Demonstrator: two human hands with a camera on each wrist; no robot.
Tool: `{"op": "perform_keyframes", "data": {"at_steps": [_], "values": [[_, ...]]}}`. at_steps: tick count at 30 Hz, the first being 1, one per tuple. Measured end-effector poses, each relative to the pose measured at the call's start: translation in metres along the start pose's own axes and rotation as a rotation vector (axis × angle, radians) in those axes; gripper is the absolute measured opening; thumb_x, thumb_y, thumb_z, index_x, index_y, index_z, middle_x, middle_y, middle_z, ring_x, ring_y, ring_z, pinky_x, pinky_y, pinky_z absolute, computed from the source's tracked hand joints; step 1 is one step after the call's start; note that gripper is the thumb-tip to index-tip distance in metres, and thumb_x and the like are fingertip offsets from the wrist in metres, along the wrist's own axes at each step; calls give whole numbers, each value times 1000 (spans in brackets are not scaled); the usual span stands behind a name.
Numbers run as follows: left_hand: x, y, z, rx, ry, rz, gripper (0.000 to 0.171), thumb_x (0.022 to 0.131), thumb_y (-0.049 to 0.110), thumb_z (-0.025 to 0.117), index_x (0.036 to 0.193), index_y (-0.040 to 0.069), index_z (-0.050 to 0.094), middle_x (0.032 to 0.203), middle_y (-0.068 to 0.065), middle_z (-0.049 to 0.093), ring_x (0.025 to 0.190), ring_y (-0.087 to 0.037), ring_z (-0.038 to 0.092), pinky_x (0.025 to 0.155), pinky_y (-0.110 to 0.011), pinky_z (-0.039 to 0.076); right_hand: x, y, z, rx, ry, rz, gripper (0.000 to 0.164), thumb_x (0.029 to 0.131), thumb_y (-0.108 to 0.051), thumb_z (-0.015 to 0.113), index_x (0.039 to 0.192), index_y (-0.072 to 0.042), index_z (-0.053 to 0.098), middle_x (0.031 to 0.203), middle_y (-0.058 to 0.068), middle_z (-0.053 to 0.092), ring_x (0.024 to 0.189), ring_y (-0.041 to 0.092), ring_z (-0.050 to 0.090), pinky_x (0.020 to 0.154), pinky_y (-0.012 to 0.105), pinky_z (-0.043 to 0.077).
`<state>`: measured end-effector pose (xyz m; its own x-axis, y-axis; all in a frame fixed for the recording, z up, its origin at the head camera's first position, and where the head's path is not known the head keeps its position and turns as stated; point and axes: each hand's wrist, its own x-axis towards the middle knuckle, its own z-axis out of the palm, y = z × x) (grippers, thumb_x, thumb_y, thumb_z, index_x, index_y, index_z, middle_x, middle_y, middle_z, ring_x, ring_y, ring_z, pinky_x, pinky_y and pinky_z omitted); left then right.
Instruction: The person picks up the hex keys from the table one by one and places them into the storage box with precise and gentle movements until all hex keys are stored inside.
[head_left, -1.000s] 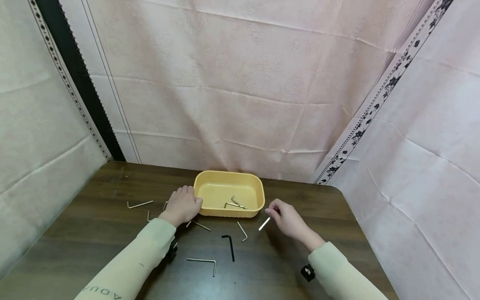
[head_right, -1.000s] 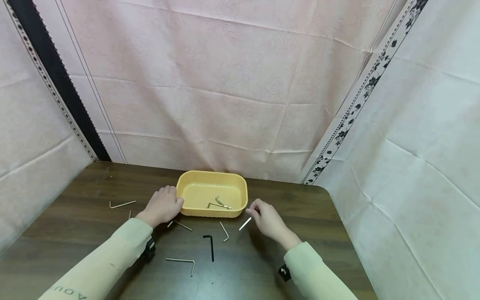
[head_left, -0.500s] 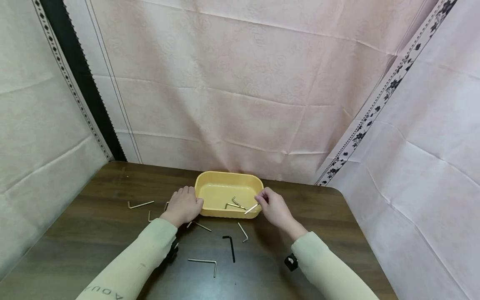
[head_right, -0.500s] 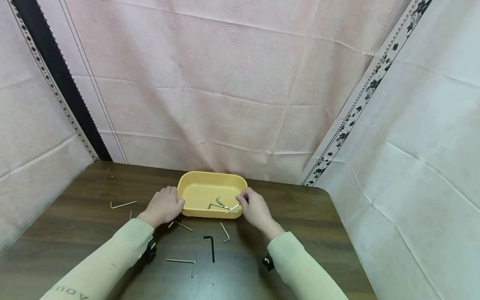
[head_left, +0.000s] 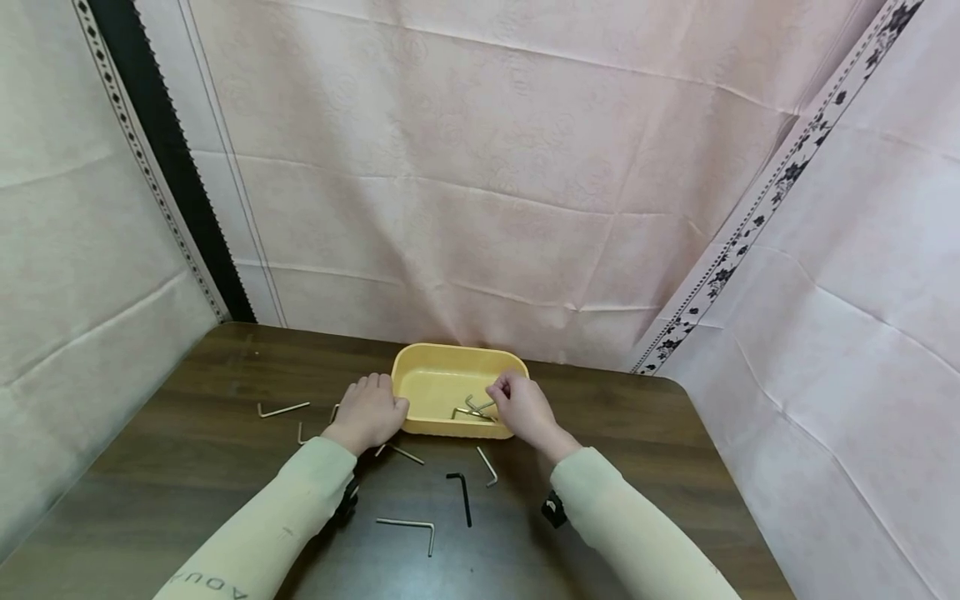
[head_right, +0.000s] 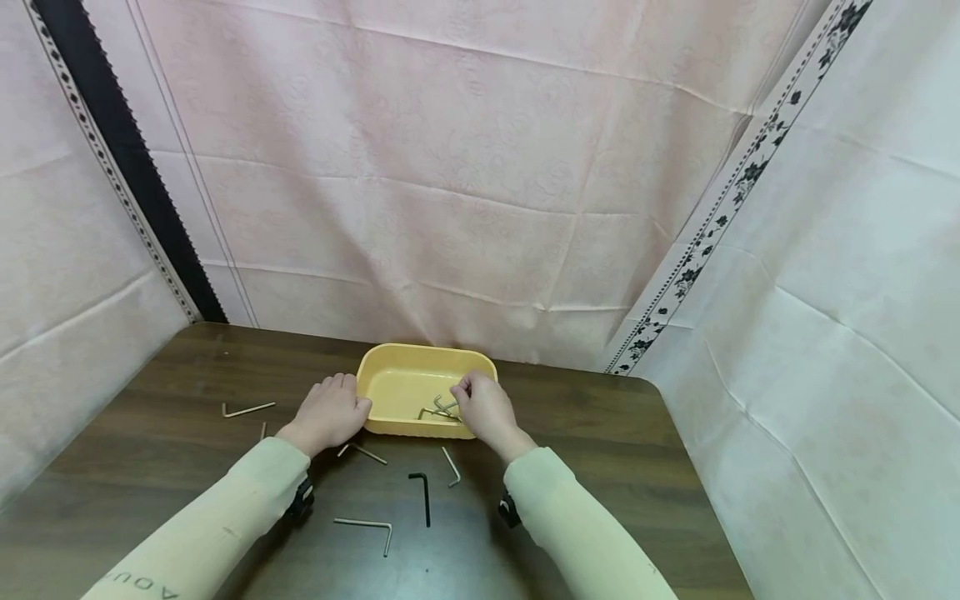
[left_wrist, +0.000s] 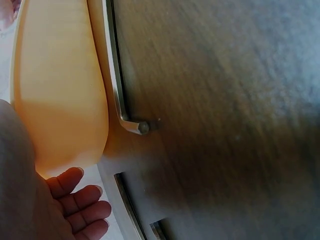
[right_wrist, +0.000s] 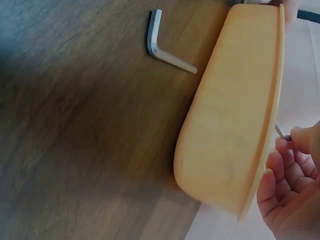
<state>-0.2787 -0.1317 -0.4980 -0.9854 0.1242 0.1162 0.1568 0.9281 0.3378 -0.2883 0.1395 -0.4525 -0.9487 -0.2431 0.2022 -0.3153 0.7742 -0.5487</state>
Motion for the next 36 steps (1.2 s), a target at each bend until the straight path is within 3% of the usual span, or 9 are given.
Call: {"op": "perform_keyframes", "data": {"at_steps": [8,15,28,36], "values": [[0,2,1,11,2,-3,36,93,29,41,105,-3,52,97,-15,50,88,-32,46,84,-50,37,6,-3,10,-11,-60,-56,17,95,-22,62,83,-12,55,70,-2,51,58,13,48,57,30,42],[0,3,1,32,3,2,33,93,30,40,99,-1,52,93,-14,49,84,-31,45,81,-48,37,7,-1,15,-28,-101,-54,17,96,-22,61,83,-12,55,70,-2,52,58,12,48,57,29,41],[-1,1,1,42,12,-3,34,93,31,42,100,0,52,93,-14,50,85,-31,45,80,-47,36,8,1,15,-63,-95,-17,16,97,-22,59,84,-13,55,70,-3,54,58,13,49,55,31,42],[-1,0,-1,39,21,4,33,92,30,42,100,0,52,92,-14,50,84,-31,45,79,-47,35,3,3,4,-7,-44,-62,15,94,-25,63,86,-15,56,75,-4,55,64,12,51,59,30,43]]}}
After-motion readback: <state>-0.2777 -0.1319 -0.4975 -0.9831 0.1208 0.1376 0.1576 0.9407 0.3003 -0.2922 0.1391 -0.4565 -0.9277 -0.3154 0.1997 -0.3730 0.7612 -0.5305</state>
